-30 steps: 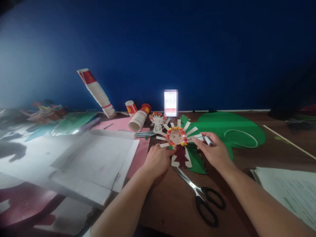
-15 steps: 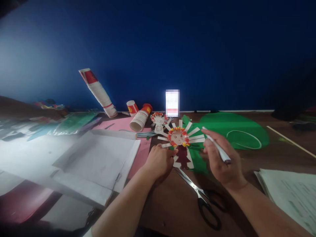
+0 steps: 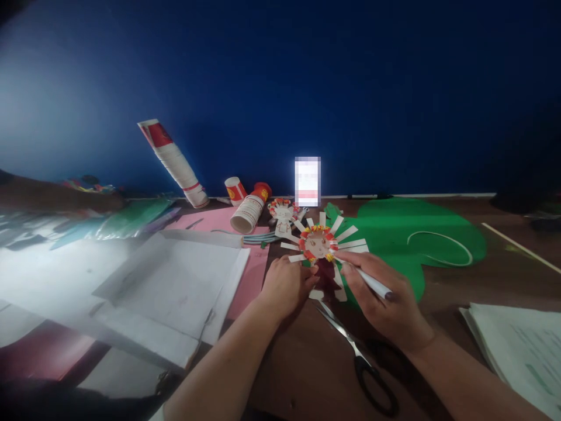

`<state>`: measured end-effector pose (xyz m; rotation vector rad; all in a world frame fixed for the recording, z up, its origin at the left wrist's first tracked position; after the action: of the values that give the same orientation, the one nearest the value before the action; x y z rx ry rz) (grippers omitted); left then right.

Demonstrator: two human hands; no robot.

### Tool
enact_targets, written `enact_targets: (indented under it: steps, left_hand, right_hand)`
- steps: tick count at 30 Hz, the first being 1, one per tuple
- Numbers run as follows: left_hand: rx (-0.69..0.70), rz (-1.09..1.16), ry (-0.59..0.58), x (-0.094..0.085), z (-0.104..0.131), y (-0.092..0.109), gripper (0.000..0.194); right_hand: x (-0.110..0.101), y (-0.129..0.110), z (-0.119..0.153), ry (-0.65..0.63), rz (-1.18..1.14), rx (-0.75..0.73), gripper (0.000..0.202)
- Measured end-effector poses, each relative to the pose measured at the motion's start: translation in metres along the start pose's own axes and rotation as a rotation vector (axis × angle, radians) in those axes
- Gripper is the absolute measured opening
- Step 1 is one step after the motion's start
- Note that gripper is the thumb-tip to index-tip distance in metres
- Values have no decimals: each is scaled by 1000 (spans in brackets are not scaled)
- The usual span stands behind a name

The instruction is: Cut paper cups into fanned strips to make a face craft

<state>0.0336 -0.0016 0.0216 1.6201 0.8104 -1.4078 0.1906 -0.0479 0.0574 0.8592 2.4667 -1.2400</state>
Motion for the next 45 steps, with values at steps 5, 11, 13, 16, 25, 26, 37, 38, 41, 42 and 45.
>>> enact_targets:
  steps: [5, 11, 13, 16, 25, 26, 37, 38, 41, 42, 45]
  left_hand:
    - [-11, 9, -1, 1, 0, -2, 31]
    - [-3, -7, 28, 4, -2, -1, 31]
    - [1, -8, 33, 4, -1, -1, 31]
    - [5, -7, 33, 4, 1, -1, 32]
    - [3, 62, 80, 4, 6, -3, 34]
    - [1, 66, 90, 3, 6, -3, 35]
    - [-44, 86, 154, -5, 8, -7, 31]
    - [-54, 84, 152, -4, 9, -8, 27]
    - [-80, 70, 143, -3, 9, -10, 22]
    - [-84, 67, 141, -3, 8, -10, 23]
    - [-85, 59, 129, -3, 8, -10, 24]
  right_hand:
    - [-30, 21, -7, 281, 146, 185, 31]
    - [-19, 74, -25, 210, 76, 511, 59]
    - [-11, 81, -26, 144, 109, 561, 53]
    - [1, 82, -22, 75, 51, 605, 42]
    - [16, 85, -15, 76, -180, 644, 35]
    - [16, 86, -15, 77, -185, 639, 35]
    - [18, 85, -11, 77, -252, 657, 36]
    - [18, 85, -10, 72, -243, 657, 37]
    - [9, 86, -12, 92, -100, 645, 44]
    - [3, 83, -14, 135, -35, 615, 46]
    - [-18, 61, -22, 306, 60, 416, 49]
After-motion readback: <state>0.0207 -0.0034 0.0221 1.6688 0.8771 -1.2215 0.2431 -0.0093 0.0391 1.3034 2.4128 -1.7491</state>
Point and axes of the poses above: each hand's wrist, its own z-axis away from the middle knuckle, its own x-axis out of the palm, y = z × x, the point moved 8 cm from there along -z, towards the middle knuckle, and after that the axes turned 2 degrees about y, right-handed, at the moved point
